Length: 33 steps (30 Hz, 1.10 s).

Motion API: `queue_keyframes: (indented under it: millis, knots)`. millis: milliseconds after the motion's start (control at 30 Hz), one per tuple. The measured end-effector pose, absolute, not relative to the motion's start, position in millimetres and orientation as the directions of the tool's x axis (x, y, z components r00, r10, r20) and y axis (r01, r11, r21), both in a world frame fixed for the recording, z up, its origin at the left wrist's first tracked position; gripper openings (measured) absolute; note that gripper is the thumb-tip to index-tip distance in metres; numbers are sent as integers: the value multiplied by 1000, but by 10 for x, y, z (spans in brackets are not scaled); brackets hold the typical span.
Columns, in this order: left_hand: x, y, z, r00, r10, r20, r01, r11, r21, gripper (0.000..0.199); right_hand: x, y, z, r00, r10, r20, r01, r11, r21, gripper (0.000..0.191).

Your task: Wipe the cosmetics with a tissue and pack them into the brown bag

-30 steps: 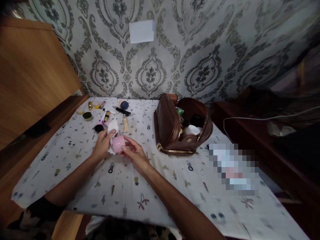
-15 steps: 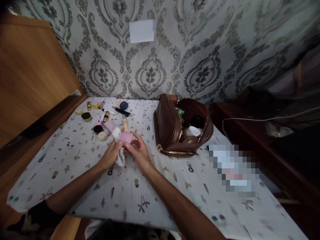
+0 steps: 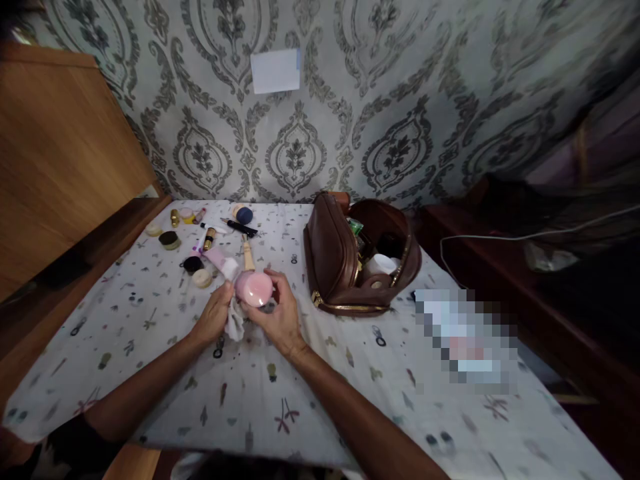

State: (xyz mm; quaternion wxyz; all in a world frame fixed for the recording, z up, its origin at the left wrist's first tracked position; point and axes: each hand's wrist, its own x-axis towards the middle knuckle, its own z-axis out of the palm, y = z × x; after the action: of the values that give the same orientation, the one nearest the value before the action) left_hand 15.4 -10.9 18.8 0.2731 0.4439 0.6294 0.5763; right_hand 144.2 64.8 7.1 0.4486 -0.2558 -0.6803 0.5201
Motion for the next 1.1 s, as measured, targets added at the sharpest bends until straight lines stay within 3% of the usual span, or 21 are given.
queue_keyframes:
  millis: [167, 233, 400, 733, 933, 1100]
  knots:
    - [67, -98, 193, -596, 783, 176, 259, -20, 966, 47, 1421, 635, 25, -502, 820, 276, -146, 234, -961, 45]
    - [40, -94, 197, -576, 783, 236, 275, -86, 958, 34, 1415, 624, 22, -516, 813, 272, -137, 235, -962, 47]
    - [16, -85, 166, -507, 811, 290, 246, -186, 951, 23, 1416, 613, 46, -564, 784, 260, -105, 244, -964, 49]
    - [-79, -59, 40, -465, 865, 187, 88, -165, 982, 28, 1408, 629, -19, -621, 733, 278, -157, 230, -960, 48]
    - [-112, -79, 82, -449, 884, 129, 10, -139, 990, 33, 1432, 646, -51, -646, 673, 360, -121, 376, -919, 47]
    - [-119, -109, 162, -388, 885, 259, 240, -175, 955, 40, 1446, 620, -95, -665, 584, 465, -85, 559, -825, 48]
